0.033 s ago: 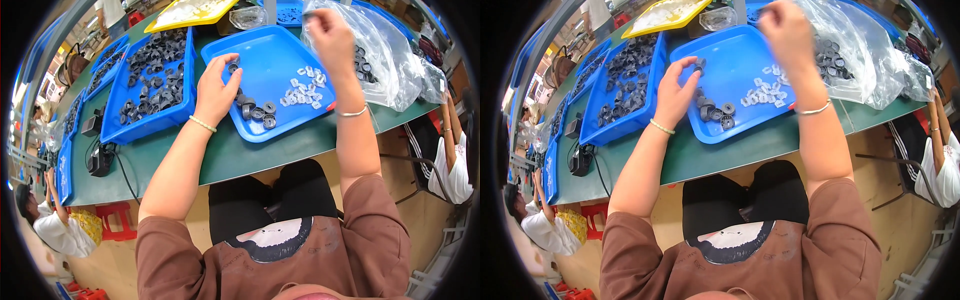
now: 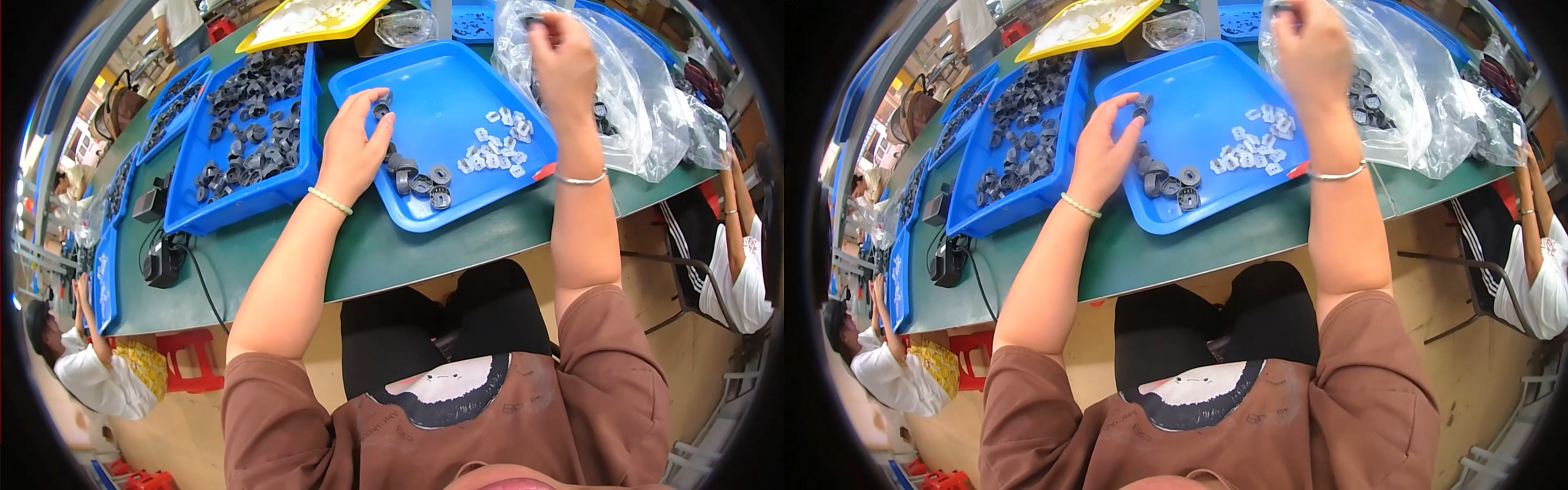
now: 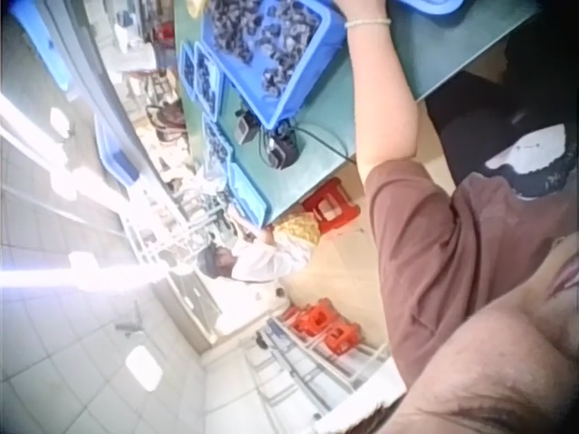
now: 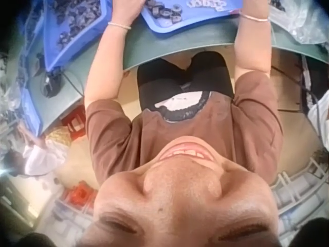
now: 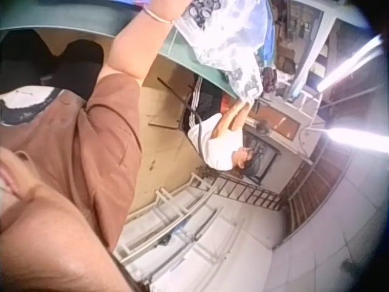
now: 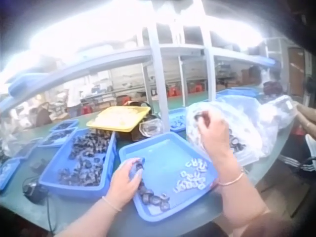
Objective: The person assembles small black plastic rings and white components by hand at a factory workbench.
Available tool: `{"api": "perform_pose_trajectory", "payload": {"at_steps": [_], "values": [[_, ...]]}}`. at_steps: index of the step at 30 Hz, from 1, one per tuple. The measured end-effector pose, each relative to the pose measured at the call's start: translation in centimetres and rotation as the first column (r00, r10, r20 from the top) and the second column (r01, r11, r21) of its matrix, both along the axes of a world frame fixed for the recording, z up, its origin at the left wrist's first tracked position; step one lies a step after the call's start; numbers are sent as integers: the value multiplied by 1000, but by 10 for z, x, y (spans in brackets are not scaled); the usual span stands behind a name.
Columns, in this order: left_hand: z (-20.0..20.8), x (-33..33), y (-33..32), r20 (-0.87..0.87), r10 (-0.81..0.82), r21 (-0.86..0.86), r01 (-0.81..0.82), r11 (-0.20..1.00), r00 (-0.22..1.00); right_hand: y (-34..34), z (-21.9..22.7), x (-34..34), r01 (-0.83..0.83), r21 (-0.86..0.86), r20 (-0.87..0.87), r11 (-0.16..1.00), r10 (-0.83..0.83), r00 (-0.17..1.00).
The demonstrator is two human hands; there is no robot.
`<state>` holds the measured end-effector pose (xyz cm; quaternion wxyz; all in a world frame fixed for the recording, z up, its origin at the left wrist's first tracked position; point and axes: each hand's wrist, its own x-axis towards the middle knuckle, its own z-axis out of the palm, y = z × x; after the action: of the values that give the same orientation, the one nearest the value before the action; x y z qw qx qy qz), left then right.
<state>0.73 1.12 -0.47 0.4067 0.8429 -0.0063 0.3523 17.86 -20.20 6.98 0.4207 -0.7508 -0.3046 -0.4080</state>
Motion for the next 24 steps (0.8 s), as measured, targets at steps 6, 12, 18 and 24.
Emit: {"api": "perform_pose_trajectory", "payload": {"at_steps": [6, 12, 18, 24], "values": [[4, -12, -4, -336, 188, 542, 26, 840, 923, -10, -24, 28, 160, -235, 104, 959, -139, 985], [8, -10, -3, -295, -3, 234, 75, 969, 955, 30, -43, -17, -506, -503, -450, 700, 288, 845], [-3, 2, -7, -189, 138, 506, -24, 862, 972, 11, -44, 0, -429, -709, -428, 559, 143, 893], [23, -7, -16, -522, 26, 390, 211, 896, 853, 14, -38, -10, -540, -715, -560, 444, 99, 823]]}}
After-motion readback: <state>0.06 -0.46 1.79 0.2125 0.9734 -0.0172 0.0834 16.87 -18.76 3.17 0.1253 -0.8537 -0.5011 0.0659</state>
